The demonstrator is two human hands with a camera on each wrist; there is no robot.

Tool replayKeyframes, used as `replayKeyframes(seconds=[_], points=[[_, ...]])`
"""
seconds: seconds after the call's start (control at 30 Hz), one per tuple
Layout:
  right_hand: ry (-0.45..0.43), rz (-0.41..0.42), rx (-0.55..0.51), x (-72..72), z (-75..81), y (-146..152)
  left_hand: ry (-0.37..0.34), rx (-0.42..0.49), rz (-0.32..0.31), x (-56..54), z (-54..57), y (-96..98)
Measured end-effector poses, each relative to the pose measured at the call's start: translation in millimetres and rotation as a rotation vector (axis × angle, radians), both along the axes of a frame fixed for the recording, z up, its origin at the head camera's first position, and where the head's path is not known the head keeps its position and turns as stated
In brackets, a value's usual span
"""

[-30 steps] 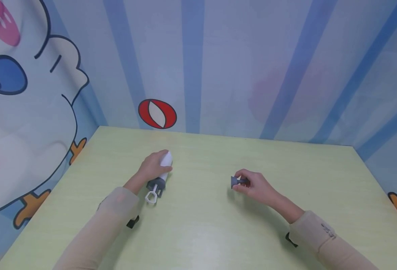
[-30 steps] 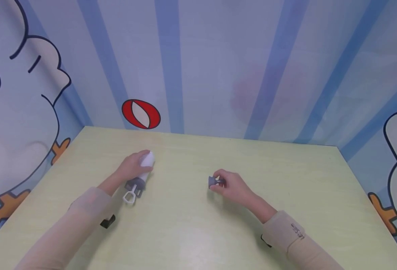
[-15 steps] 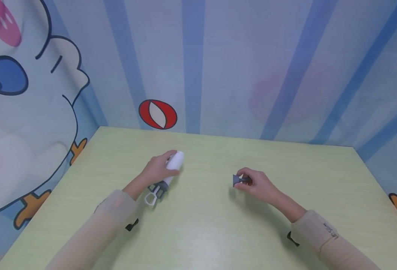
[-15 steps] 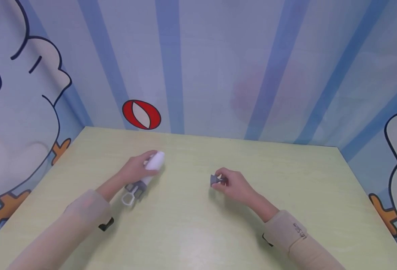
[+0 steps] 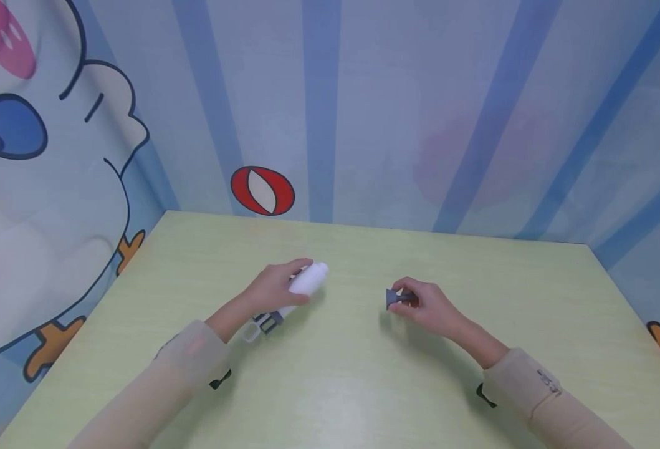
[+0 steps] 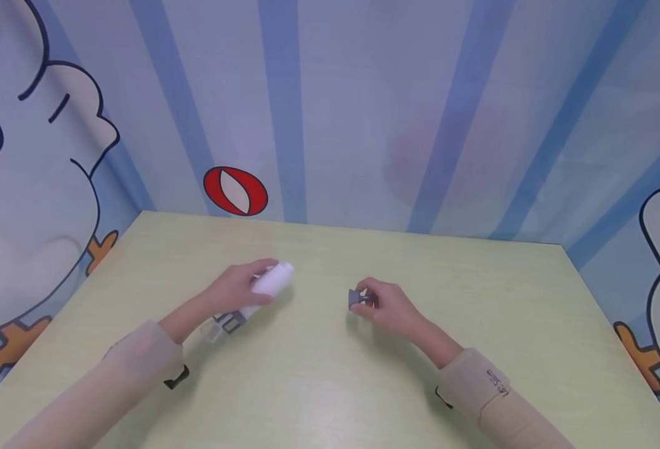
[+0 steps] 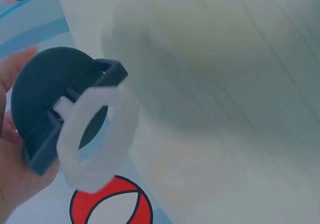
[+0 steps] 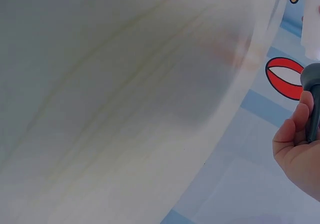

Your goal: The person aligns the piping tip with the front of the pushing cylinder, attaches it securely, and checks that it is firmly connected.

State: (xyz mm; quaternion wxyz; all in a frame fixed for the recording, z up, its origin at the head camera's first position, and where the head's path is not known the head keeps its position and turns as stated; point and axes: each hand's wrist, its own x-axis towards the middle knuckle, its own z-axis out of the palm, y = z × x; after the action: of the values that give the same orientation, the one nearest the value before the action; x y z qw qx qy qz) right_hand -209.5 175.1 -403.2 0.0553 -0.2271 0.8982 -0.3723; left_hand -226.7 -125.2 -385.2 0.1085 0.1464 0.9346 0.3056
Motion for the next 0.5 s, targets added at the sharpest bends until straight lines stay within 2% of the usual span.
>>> replayKeyframes(seconds=[0.3,0.5], points=[[-0.003,0.029,-0.008,1.5,4.2,-5,0.027,0.002,-0.148,12.0,5.4,10.6],[0.007,0.049,-0.019,3.7,6.5,-9,0.036,-0.004,-0.203,16.3,5.8,17.6]])
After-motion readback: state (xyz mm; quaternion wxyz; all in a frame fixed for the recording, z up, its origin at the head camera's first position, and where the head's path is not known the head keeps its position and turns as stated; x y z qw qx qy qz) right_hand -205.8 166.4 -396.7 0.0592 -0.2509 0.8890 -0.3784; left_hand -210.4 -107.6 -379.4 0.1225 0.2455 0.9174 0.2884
